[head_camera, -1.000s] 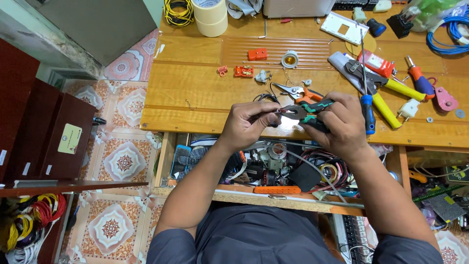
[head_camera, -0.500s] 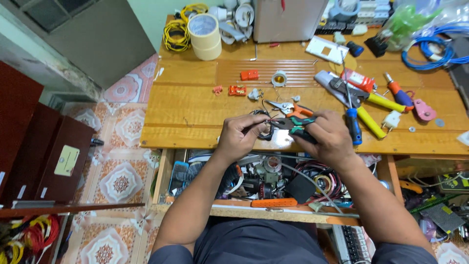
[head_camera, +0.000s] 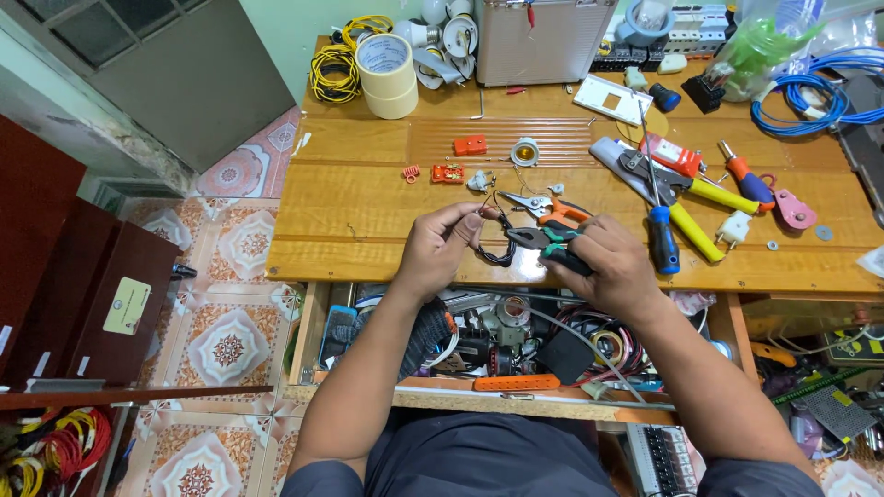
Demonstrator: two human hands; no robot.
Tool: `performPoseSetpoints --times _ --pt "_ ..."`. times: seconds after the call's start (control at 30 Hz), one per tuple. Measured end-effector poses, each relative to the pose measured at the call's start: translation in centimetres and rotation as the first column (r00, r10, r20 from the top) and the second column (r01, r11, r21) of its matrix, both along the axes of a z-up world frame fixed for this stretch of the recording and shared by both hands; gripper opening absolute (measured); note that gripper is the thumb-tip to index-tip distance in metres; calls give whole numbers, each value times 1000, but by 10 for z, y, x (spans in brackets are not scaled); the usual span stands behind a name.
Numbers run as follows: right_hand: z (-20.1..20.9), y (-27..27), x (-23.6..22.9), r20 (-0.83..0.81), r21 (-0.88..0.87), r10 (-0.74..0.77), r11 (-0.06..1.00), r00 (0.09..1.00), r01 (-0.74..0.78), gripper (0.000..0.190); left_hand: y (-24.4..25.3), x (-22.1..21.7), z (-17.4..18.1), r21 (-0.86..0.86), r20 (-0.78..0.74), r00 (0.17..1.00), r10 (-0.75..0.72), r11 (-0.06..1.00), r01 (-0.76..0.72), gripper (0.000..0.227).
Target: Wiring a small electrical component by stripping wires and fastening them into terminals using a screwdriver and pliers.
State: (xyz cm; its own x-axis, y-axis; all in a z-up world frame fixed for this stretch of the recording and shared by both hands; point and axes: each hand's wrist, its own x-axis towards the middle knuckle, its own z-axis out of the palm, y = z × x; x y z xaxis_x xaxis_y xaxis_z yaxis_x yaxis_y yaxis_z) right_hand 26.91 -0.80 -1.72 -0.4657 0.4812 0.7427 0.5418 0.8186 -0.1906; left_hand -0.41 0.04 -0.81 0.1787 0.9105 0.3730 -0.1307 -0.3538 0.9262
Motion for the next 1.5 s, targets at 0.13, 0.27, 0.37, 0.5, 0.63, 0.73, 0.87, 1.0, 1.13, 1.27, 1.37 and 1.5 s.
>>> performPoseSetpoints --times 0.13,0.27,0.37,0.5,0.63,0.73,0.87,1.0,1.13,1.27,1.37,1.5 --pt "0 0 0 -10 8 -17 1000 1000 17 32 -13 3 13 -79 78 992 -101 991 107 27" --pt "-1 1 1 2 -6 -53 999 999 53 34 -12 3 11 -119 92 982 -166 977 176 21" --pt "-9 5 4 1 -2 -63 998 998 63 35 -8 2 4 -116 45 990 -137 983 141 16" --pt "-14 8 6 0 9 -57 998 998 57 37 -5 0 3 -72 -108 989 -97 993 90 15" --pt "-11 7 2 -6 10 -41 999 999 41 37 -3 -7 8 49 -260 963 -66 995 82 17" --pt "-13 7 2 -6 3 -31 1000 999 31 36 0 -11 4 124 -343 939 -29 989 76 17" --pt "-16 6 3 -91 -96 -30 995 995 21 33 0 -13 8 183 -497 866 59 982 38 18" --pt "-9 -8 0 -339 -490 -177 872 924 -13 27 -4 -10 14 267 -556 816 156 964 -2 18" --pt "24 -20 -31 -506 -603 -235 785 830 -145 26 -6 -1 4 343 -561 800 211 939 -8 18" --pt "14 -22 -38 -600 -596 -204 759 774 -262 27 -8 8 -2 440 -528 805 272 898 -15 16" --pt "11 -24 -45 -628 -563 -173 775 759 -289 30 -7 11 -8 471 -542 791 284 882 6 16" --pt "4 -20 -47 -646 -553 -187 783 740 -285 30 -7 15 -8 529 -563 770 300 847 57 12"
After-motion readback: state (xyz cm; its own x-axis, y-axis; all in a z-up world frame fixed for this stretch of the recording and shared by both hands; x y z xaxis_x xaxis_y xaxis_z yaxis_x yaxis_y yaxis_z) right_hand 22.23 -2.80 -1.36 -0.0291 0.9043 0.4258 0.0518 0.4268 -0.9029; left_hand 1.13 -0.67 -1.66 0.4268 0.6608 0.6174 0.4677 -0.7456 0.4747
